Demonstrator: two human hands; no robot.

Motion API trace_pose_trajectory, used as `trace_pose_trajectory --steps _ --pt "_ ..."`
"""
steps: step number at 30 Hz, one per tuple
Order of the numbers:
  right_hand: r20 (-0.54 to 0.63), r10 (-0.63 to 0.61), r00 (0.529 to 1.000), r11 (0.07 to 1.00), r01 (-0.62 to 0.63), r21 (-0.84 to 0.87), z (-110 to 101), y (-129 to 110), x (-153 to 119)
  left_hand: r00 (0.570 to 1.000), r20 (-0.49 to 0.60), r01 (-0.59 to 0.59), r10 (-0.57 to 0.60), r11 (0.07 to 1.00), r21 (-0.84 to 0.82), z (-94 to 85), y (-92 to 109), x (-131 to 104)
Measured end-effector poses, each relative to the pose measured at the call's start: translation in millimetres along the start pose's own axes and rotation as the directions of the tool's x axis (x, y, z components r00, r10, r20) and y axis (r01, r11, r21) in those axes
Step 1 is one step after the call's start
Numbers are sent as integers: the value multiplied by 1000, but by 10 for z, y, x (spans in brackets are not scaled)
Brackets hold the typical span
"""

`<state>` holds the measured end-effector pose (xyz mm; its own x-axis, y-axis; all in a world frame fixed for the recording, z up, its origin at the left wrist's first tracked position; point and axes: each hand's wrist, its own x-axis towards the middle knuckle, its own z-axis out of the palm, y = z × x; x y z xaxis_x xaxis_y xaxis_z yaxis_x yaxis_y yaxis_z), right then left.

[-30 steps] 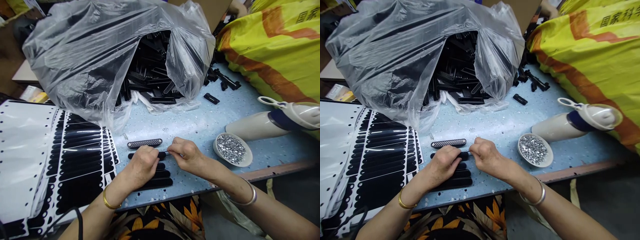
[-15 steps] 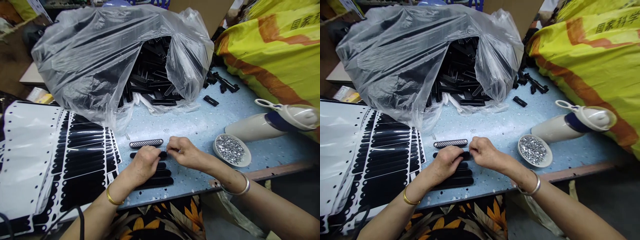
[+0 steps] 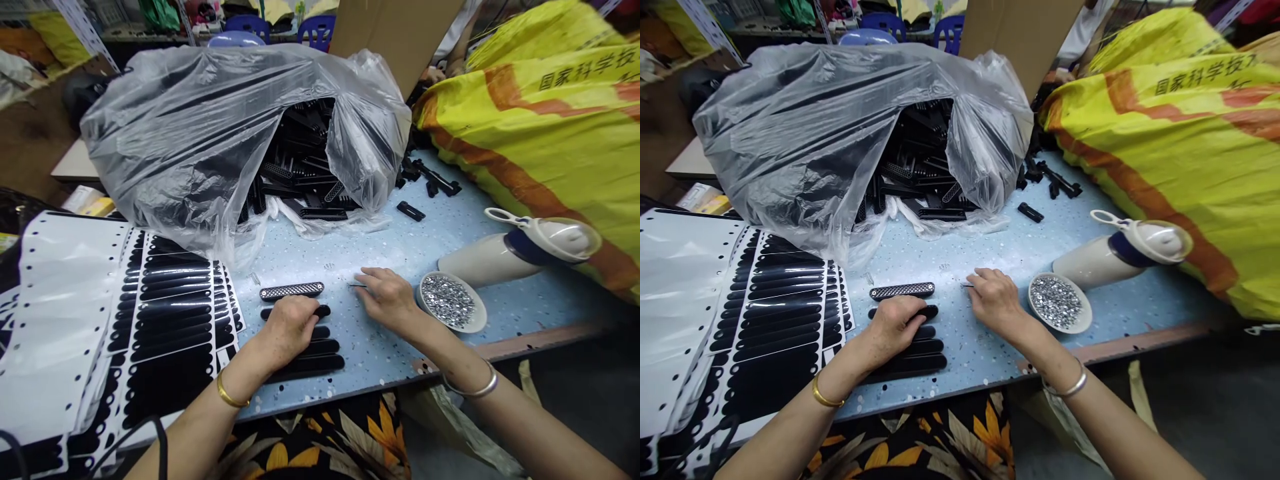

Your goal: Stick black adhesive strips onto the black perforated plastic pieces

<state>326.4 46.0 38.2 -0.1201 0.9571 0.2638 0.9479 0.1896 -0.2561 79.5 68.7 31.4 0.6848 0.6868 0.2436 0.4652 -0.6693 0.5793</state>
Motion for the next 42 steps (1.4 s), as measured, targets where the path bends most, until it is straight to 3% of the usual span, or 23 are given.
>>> trace_pose_trajectory --steps 2,7,10,13,16,18,21,24,28,34,42 --pt "-21 -16 1000 988 19 151 -26 -139 -35 1000 -5 0 0 1000 0 -10 7 -2" --pt "91 -8 996 861 -39 506 44 -522 -52 999 20 25 -25 1000 -15 -20 25 5" --pt "165 104 981 794 -181 580 109 -593 -6 999 29 45 -45 999 -22 -3 27 32" --pt "340 219 915 683 -392 616 120 -606 53 998 13 58 -57 997 -41 -57 56 29" --pt "462 254 850 578 -516 632 101 -621 87 994 -107 4 -10 999 -49 -248 77 -79" --pt "471 273 839 545 -539 643 93 -631 91 971 -237 11 -10 1000 3 -411 40 -217" --pt "450 289 845 534 -532 657 97 -636 83 920 -357 210 -162 973 99 -561 -93 -438" --pt "439 291 850 530 -525 666 115 -638 85 888 -277 394 -367 918 49 -522 -230 -555" --pt "451 332 829 477 -560 677 69 -705 114 856 -166 474 -489 872 -125 -379 -309 -523" --pt "444 244 862 339 -505 794 -165 -861 206 823 -111 499 -557 802 -327 -371 -342 -466" --pt "458 347 818 427 -573 700 58 -703 160 816 -119 502 -566 795 -342 -361 -360 -496"
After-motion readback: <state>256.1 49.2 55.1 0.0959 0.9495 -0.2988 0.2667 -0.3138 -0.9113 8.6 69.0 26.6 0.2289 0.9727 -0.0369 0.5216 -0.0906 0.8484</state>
